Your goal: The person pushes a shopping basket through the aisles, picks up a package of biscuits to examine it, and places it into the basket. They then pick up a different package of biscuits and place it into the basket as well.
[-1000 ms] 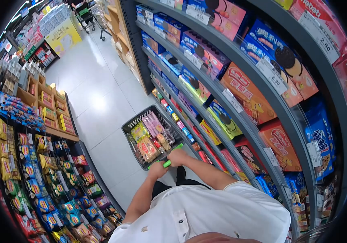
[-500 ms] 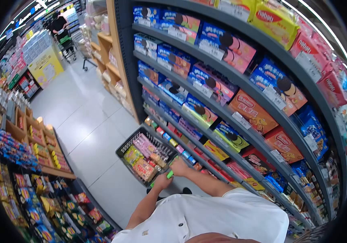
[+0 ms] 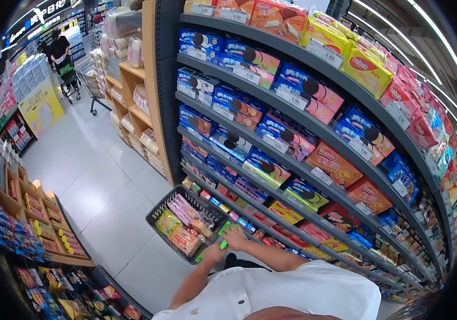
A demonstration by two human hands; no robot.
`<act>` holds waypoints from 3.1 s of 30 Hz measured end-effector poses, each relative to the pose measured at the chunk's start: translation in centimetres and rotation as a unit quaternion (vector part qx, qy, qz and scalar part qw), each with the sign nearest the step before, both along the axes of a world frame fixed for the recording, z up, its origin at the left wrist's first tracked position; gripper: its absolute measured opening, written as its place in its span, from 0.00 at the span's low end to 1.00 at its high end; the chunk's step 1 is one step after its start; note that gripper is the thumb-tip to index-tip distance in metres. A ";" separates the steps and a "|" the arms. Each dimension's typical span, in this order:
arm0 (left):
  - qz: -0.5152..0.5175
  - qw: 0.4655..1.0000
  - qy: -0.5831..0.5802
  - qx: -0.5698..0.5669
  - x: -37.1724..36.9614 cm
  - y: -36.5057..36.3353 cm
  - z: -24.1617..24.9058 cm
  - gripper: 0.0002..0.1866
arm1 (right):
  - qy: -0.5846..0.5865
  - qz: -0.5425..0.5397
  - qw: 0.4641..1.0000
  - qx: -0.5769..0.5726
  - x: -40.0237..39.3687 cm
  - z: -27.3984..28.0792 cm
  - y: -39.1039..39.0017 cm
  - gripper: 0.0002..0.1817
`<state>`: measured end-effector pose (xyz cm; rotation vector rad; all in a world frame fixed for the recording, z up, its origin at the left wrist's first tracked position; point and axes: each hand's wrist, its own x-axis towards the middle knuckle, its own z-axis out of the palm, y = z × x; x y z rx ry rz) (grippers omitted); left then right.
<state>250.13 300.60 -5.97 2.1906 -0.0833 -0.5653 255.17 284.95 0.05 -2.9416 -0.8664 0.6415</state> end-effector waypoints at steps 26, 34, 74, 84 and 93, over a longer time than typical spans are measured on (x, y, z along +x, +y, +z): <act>0.041 0.995 0.000 0.092 8.4 5.6 2.0 0.17 | 0.136 0.083 0.906 0.392 19.7 11.3 6.4 0.22; -0.013 1.000 0.028 -0.004 10.3 9.3 1.1 0.19 | -0.153 0.096 0.782 0.596 20.1 41.2 9.7 0.12; 0.026 0.999 0.004 0.023 13.6 12.3 0.0 0.25 | -0.492 0.243 0.617 0.564 0.2 55.6 0.5 0.09; 0.021 0.998 0.023 0.046 13.3 12.2 1.2 0.26 | -0.275 0.195 0.738 0.585 7.9 47.6 6.5 0.18; 0.027 0.999 0.009 0.039 13.2 12.1 1.4 0.27 | 0.467 -0.072 0.803 0.364 5.2 8.6 5.9 0.31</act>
